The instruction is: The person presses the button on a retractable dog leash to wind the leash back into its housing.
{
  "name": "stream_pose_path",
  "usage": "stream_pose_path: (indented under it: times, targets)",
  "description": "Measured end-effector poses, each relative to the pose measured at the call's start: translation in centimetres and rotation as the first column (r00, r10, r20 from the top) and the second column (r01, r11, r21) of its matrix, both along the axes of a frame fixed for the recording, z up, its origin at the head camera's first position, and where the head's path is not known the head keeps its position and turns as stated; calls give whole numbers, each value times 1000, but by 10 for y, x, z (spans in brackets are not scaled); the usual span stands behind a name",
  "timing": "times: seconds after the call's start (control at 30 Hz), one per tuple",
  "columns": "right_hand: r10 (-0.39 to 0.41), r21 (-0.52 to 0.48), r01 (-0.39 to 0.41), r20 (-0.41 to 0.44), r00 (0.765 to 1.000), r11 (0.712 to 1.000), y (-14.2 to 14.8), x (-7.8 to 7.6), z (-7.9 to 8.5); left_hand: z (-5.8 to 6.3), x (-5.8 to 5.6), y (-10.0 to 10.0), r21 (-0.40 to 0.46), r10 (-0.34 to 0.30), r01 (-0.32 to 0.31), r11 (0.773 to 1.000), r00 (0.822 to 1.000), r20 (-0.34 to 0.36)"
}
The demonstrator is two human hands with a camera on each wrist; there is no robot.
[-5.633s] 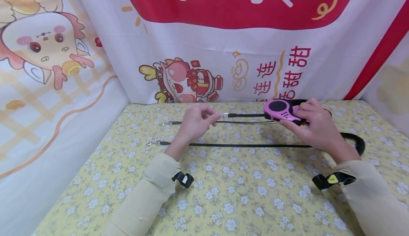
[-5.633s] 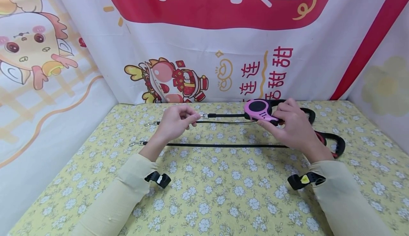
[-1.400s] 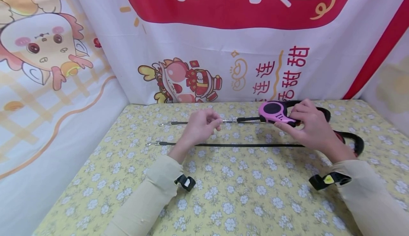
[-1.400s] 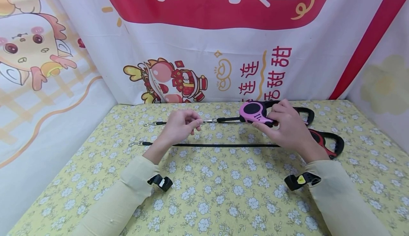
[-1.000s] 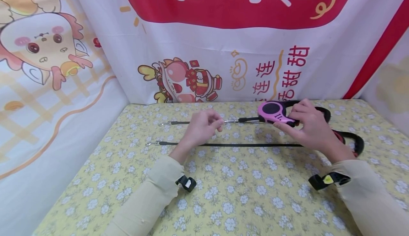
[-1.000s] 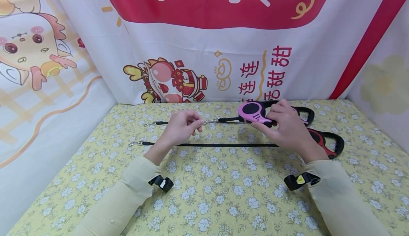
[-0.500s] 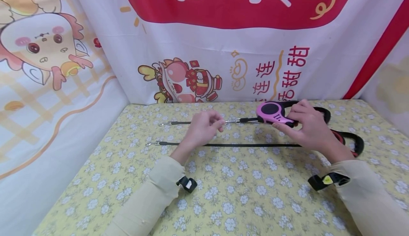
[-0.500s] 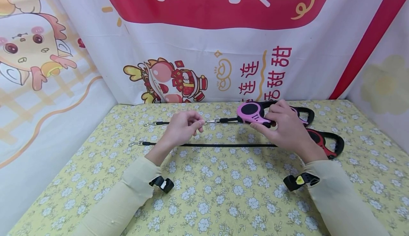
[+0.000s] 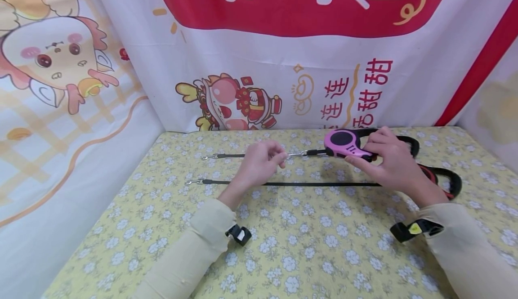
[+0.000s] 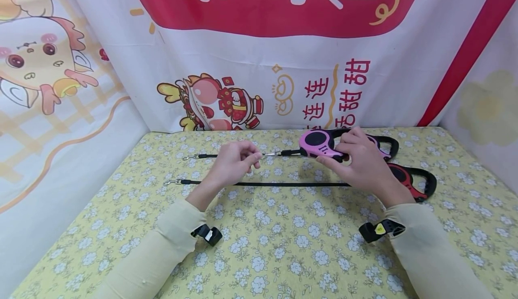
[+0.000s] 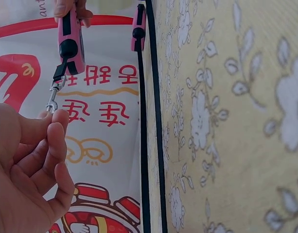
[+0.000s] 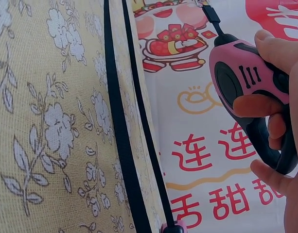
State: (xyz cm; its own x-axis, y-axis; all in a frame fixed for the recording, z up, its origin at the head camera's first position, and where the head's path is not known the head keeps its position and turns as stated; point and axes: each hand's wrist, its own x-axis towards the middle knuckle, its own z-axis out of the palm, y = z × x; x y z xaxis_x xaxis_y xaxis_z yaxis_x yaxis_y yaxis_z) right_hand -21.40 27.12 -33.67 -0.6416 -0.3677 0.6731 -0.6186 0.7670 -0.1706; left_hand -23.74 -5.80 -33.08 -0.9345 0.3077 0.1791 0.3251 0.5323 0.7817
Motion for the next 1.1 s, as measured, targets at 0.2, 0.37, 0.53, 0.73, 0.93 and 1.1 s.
stream_pose_path:
  times: [0.2,0.37,0.53,0.73,0.93,1.1]
  targets:
    - [-12,20,12,8,1000,1000,-2,1,1,0,1,2,-17,1,-1,1000,1000,-14]
    - [-14,19,14,14,1000,1000,-3,1,2,1,2,2,-21,1,-1,1000,1000,-20]
    - [-4,15,4,16,1000,1000,-4,1,2,2,2,2,-23,0,0,1000,1000,-12]
    - [21,8,-21,17,1000,1000,-7,1,2,3,3,3,-17,-4,4,1000,1000,13]
    - [20,5,-20,25,999,1000,-8,1,2,3,4,5,-11,-13,14,1000,1000,22]
    - [17,4,-17,27,999,1000,-9,2,2,2,4,5,-14,-20,20,1000,1000,24]
